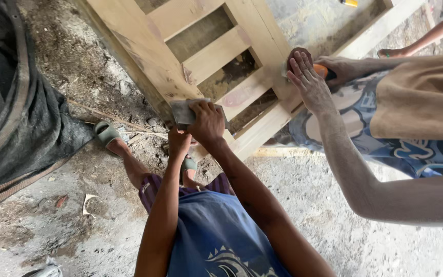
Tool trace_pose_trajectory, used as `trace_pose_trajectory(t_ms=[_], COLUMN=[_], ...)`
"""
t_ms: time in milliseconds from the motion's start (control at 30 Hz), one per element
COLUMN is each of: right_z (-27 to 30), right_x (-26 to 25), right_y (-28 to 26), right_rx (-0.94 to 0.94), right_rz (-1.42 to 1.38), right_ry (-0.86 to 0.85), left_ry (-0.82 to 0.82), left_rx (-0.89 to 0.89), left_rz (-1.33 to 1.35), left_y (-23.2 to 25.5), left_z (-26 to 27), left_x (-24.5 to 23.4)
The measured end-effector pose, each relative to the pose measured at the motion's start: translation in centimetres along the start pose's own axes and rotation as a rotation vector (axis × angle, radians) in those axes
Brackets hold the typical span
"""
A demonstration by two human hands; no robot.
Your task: The person sands a wooden headboard frame using a sanding block. They move around the frame to sand different sections, including the side rails and the top edge. Another person is visible in the background sanding a different piece of furniture.
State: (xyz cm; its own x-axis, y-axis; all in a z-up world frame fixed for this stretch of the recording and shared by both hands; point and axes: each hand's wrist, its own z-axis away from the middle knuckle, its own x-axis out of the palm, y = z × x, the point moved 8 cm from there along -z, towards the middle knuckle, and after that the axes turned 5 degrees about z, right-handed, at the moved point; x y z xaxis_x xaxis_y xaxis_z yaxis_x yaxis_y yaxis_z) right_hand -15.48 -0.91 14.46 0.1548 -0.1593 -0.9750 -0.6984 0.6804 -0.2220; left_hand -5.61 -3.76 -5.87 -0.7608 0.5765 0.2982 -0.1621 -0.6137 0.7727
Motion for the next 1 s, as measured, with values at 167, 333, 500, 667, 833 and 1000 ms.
trace_pose_trajectory(t_ms=[167,333,500,667,833,1000], right_z=[4.6,-1.8,2.3,1.7,-1.3,2.6], right_x=[0.6,0.7,-0.8,0.1,0.5,1.4], right_y=[0.7,0.0,0.1,-0.4,-0.3,0.0], right_rx=[-0.005,0.132,0.034,-0.007,0.025,0.023], right_rz=[-0.001,-0.071,-0.048,0.049,-0.003,-0.023], right_ry=[-0.027,-0.198,-0.054,-0.064,-0.041,-0.092], left_ry=[-0.044,-0.021,0.009,0.008,0.028,-0.023], left_rx=[0.184,-0.064,0.195,0.223,0.232,0.683], left_rz=[-0.560,0.114,-0.400,-0.127,-0.217,-0.498], left_y=[-2.6,-3.3,-2.5,-2.3,-2.9,0.5], left_z=[-1.9,-3.0,-2.8,-3.2,-2.7,-2.1], left_x=[-1.7,-1.2,-1.9,-1.2,-1.7,-0.6])
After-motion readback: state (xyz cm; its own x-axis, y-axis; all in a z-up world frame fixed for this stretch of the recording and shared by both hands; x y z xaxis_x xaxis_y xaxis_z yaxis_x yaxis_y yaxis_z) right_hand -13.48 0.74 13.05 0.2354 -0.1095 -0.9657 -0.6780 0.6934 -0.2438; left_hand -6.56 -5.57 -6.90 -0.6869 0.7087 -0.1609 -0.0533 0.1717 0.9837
